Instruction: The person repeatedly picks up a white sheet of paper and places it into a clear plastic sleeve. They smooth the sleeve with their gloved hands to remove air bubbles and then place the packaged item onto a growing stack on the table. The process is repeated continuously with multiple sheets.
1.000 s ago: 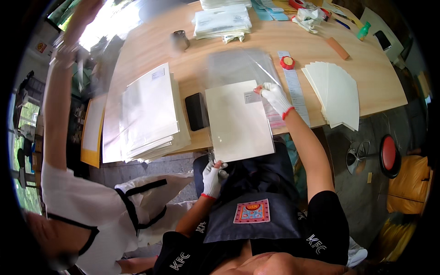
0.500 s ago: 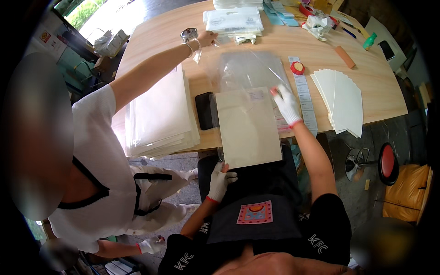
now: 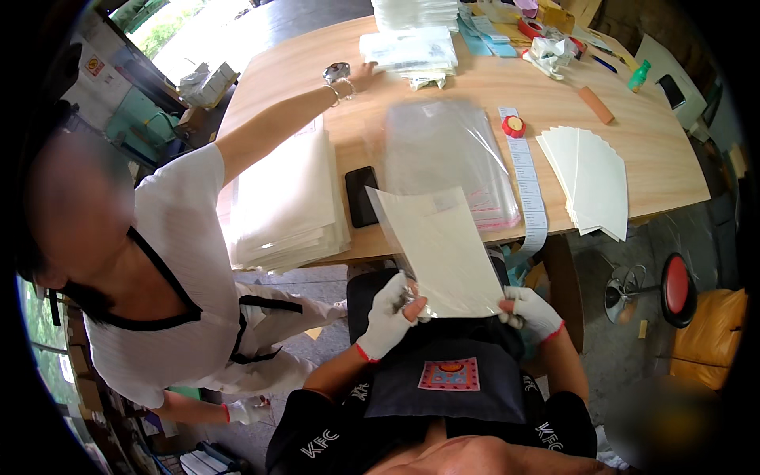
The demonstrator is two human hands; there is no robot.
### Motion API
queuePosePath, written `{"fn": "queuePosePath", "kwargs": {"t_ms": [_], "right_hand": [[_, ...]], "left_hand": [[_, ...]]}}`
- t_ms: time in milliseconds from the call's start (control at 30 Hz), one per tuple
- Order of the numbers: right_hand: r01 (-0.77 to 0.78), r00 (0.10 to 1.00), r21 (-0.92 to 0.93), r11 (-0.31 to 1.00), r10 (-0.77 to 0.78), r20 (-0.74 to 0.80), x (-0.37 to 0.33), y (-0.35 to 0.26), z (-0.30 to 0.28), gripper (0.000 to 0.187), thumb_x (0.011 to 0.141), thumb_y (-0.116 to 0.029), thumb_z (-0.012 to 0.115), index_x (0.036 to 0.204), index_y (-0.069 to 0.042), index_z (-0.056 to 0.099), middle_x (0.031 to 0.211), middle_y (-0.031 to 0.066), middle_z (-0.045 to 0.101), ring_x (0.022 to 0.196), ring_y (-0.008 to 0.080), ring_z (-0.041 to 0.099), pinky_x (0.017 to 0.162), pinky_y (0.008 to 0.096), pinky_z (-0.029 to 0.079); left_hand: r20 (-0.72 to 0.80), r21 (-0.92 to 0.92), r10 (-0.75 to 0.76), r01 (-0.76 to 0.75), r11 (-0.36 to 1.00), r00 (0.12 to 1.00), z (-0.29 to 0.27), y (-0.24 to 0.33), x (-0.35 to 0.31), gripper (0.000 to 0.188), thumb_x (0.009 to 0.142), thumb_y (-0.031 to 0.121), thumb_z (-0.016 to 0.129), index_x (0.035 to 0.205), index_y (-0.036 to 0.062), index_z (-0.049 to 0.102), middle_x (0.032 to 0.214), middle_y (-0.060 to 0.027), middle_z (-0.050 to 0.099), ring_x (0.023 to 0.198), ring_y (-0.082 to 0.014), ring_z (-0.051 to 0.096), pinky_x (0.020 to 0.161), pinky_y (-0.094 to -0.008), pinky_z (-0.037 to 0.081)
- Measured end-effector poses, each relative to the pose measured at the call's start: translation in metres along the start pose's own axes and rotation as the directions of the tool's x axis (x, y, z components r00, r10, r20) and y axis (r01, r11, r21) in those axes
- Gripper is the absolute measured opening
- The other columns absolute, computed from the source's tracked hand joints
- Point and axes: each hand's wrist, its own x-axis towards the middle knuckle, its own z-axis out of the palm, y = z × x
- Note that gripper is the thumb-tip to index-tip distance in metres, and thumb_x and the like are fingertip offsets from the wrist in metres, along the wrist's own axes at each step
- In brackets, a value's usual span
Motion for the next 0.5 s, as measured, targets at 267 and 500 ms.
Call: {"fn": "queuePosePath", "kwargs": {"t_ms": [267, 500], "right_hand": [[-0.045, 0.985, 0.182, 0.982, 0.013, 0.175, -0.038, -0.004, -0.002, 0.019, 0.085, -0.023, 0.061, 0.087, -0.005, 0.057, 0.064, 0.0024, 0.06, 0.044, 0.0034, 0.046, 0.039, 0.0155, 0.032], [0.201, 0.957, 0.058, 0.978, -0.208, 0.204, 0.065, -0.057, 0.044, 0.025, 0.091, -0.028, 0.054, 0.077, -0.007, 0.052, 0.062, 0.0057, 0.058, 0.041, 0.0074, 0.045, 0.037, 0.0194, 0.032]], "left_hand": [[0.374, 0.231, 0.09, -0.186, 0.955, 0.923, 0.032, 0.073, -0.014, 0.016, 0.08, 0.01, 0.064, 0.08, 0.0064, 0.048, 0.076, -0.004, 0.052, 0.059, -0.0114, 0.051, 0.054, -0.025, 0.038], [0.022, 0.508, 0.545, -0.479, 0.716, 0.838, -0.021, 0.11, -0.017, 0.013, 0.077, 0.015, 0.059, 0.075, 0.0027, 0.054, 0.067, -0.0083, 0.052, 0.059, -0.0229, 0.054, 0.055, -0.0315, 0.042]]}}
